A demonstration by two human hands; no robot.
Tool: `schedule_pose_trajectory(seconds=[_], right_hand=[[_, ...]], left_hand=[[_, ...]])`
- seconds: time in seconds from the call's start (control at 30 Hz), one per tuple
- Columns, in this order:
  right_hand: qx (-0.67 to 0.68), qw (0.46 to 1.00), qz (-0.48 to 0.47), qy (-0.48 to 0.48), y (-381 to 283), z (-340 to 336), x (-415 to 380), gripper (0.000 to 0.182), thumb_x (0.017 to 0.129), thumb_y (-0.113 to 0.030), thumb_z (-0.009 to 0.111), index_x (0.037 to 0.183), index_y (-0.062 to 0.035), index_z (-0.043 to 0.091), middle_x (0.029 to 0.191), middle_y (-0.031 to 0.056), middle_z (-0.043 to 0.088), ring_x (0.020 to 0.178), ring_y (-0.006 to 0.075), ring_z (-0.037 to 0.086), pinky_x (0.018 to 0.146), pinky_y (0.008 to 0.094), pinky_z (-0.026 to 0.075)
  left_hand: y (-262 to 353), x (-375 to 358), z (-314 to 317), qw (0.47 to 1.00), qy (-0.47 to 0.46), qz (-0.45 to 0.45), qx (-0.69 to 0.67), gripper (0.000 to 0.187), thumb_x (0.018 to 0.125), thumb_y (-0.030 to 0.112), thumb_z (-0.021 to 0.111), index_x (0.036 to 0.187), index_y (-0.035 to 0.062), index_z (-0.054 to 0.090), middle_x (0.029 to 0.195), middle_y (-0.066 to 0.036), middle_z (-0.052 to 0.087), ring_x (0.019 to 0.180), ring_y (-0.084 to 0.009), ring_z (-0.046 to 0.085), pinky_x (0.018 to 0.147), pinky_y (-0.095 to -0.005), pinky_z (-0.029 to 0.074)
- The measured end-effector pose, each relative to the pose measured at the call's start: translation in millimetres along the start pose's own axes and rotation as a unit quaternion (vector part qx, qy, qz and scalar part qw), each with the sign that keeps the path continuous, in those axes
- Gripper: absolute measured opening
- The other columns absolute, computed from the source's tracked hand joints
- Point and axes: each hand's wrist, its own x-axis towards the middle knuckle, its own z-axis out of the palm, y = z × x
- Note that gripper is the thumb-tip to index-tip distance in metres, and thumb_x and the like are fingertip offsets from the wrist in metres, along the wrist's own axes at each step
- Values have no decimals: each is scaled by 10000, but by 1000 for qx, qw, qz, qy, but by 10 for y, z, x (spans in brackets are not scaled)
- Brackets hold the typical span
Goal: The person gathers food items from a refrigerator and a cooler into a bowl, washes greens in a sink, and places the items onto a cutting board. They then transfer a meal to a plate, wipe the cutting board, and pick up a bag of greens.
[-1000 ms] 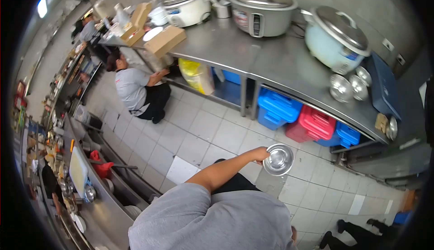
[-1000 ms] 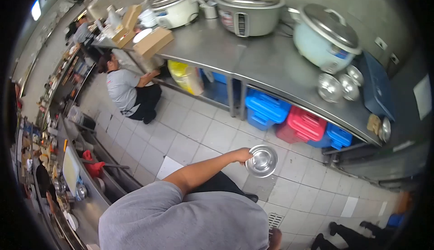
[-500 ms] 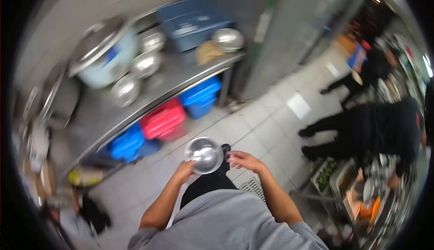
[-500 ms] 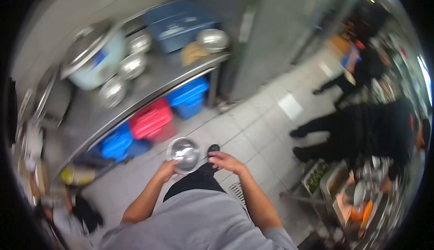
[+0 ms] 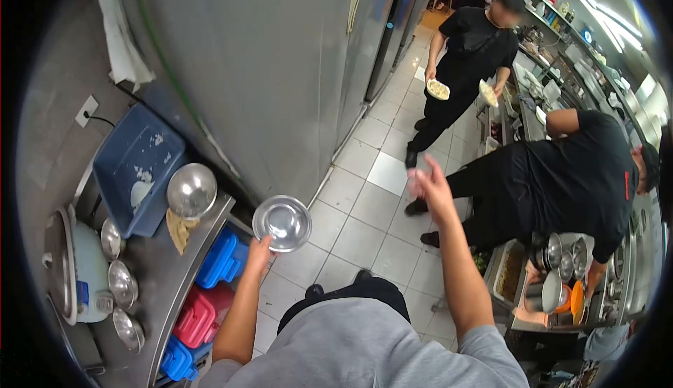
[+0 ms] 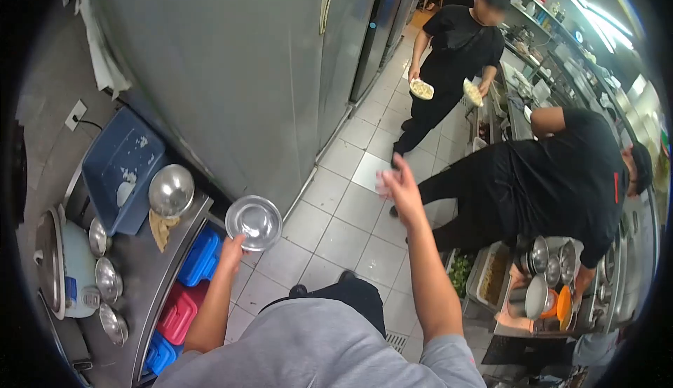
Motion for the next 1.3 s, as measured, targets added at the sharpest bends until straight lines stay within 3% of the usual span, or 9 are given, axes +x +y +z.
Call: schedule_pose_trajectory(seconds=[0.27,0.4,0.43,0.53,0.6,0.77,1.13,1.17,1.3], right_hand=[[-3,942,-285,-176,-1853,726,2932,721,873,-320,645,1428,-39,280,1345,158,458,1176,225,487,903,336,440],[-8,919,-376,-117,-2424,1070,4023,809,842,-346,683,1445,-33,244,1376,164,421,1252,232,424,934,330,407],[0,900,-432,-52,-2546,1203,4213,662,826,-370,699,1312,-22,414,1163,147,560,1040,191,560,805,300,469],[51,910,-382,-151,-2852,1448,4376,633,865,-287,659,1336,29,376,1189,161,557,1075,234,539,918,339,428],[20,943,-308,-125,-2912,1591,4343,303,873,-277,653,995,-54,487,726,7,515,611,110,479,566,262,428],[111,930,-338,-94,-2630,1739,4730,401,823,-382,696,938,-55,495,735,30,542,598,116,532,534,269,461],[160,927,-322,-109,-2571,1757,4635,271,881,-320,651,885,-102,490,668,-31,488,551,49,455,500,200,413],[163,928,-320,-102,-2565,1767,4619,273,884,-332,645,889,-106,492,665,-31,486,549,49,453,504,200,413],[159,935,-311,-67,-2600,1754,4500,293,873,-323,653,933,-78,503,707,-41,491,567,38,446,493,204,410]], left_hand=[[562,576,1031,980,117,53,-154,297,871,145,506,1105,-30,558,932,-99,643,785,-181,640,608,-341,520],[355,182,1564,950,218,-4,-225,310,870,147,512,1120,-34,540,981,-112,628,821,-212,640,638,-355,525],[326,69,1658,940,241,-12,-241,324,870,149,513,1135,-37,528,992,-120,625,823,-218,640,639,-362,526],[196,-163,1758,927,275,-31,-252,361,869,155,514,1171,-42,499,1023,-140,615,840,-233,640,646,-378,528],[182,-186,1792,930,273,-44,-243,384,867,158,514,1193,-43,482,1042,-150,609,855,-241,641,652,-388,530],[339,103,1924,926,280,-71,-242,414,848,134,497,1217,-51,466,1054,-164,607,879,-269,642,672,-396,536],[1456,1899,2013,965,-86,-155,194,308,838,191,556,1040,-33,614,794,-80,628,742,-158,576,610,-315,455],[1156,2162,1948,982,-125,-36,135,324,841,200,558,1063,-30,609,846,-91,638,754,-167,577,666,-328,462],[1707,2339,1992,951,-158,-84,251,349,846,190,549,1110,-35,590,973,-122,635,848,-189,584,744,-327,465]])
